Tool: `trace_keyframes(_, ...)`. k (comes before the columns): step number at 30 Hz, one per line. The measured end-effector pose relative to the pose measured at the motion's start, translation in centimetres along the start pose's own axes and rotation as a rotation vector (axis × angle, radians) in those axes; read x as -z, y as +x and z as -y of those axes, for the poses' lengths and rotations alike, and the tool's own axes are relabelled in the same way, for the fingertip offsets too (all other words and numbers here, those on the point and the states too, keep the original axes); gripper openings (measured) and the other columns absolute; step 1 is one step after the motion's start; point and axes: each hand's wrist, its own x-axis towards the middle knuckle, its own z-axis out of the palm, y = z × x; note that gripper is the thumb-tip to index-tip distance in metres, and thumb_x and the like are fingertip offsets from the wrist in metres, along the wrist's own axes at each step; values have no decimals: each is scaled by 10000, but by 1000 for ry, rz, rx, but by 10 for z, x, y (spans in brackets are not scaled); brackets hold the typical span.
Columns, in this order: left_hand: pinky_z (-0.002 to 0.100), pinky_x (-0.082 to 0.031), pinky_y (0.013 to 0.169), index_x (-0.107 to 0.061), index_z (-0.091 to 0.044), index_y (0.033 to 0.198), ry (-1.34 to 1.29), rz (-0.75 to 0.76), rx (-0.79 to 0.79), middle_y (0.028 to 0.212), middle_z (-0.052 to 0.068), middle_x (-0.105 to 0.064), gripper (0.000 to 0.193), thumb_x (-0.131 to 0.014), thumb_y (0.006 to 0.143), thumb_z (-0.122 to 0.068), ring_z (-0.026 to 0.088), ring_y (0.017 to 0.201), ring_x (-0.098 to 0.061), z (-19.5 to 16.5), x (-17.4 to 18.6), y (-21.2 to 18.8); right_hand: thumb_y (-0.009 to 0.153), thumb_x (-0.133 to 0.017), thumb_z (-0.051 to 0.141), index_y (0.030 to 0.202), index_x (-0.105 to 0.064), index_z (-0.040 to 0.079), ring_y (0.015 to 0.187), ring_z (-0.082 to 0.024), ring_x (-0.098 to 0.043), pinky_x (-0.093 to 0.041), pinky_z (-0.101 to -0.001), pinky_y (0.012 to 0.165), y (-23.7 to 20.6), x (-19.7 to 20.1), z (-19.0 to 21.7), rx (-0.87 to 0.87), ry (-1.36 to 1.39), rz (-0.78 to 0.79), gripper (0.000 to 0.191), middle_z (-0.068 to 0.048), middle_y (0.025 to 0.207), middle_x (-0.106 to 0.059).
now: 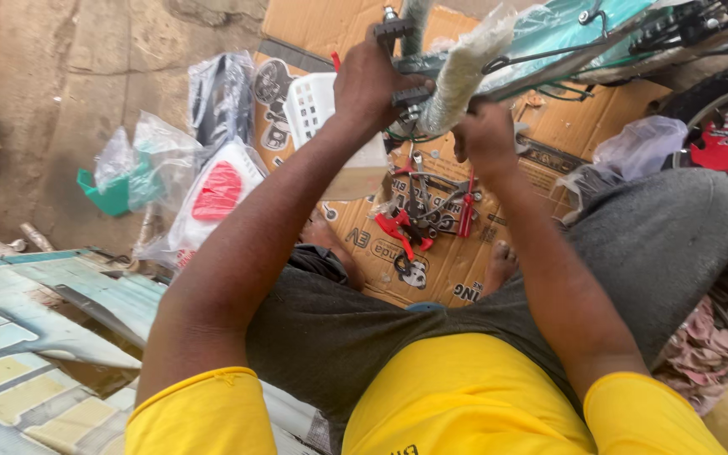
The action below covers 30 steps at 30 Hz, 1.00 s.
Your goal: The person assembles a bicycle by attaching a white plastic basket to the handlebars. They use a wrench and screwdriver to tighten bolts and secure the basket in place.
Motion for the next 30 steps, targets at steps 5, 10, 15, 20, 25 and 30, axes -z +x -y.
trace_keyframes(5,443,-586,749,-619,-42,1218,11,-29,-57,958,172,-761,780,-992,642,-413,324,891,-759,4,-4,1,1006,-617,32,1220,-616,-128,846,-402,-664,-529,-494,729,-12,-51,-27,1003,-453,-287,268,-262,980,-693)
trace_keyframes(10,458,-574,753,-614,-43,1206,-6,-27,-19,951,165,-760,766,-987,632,-387,333,904,-746,3,-3,0,1051,-608,119,1016,-661,0,682,-249,-629,-489,-403,595,-9,-29,2,289,-148,-16,135,-148,830,-653)
trace_keyframes(15,445,-582,757,-601,-15,1197,3,-13,-41,943,164,-759,758,-986,663,-391,315,894,-754,-1,0,-2,998,-620,78,1002,-690,29,576,-159,-579,-501,-323,517,-1,10,5,-85,96,92,86,-88,779,-643)
trace_keyframes(20,420,-597,737,-611,-29,1212,11,9,3,966,152,-762,746,-974,676,-399,274,870,-771,3,-5,0,1058,-652,63,1174,-672,137,853,-269,-710,-564,-381,744,3,-36,-40,1000,-897,-266,139,-107,999,-713)
trace_keyframes(25,432,-583,712,-637,-38,1207,9,-78,-91,933,175,-768,771,-1002,615,-372,303,840,-756,6,-7,0,1005,-613,-16,1390,-581,61,990,-356,-681,-515,-470,860,0,-47,-37,982,-558,-367,394,-138,1259,-715)
trace_keyframes(30,416,-588,709,-604,2,1203,-12,9,7,952,160,-764,767,-984,647,-365,279,852,-769,3,-6,1,1005,-605,6,1393,-561,-8,1004,-362,-679,-513,-472,861,-10,-48,-18,1043,-597,-323,392,-185,1288,-691)
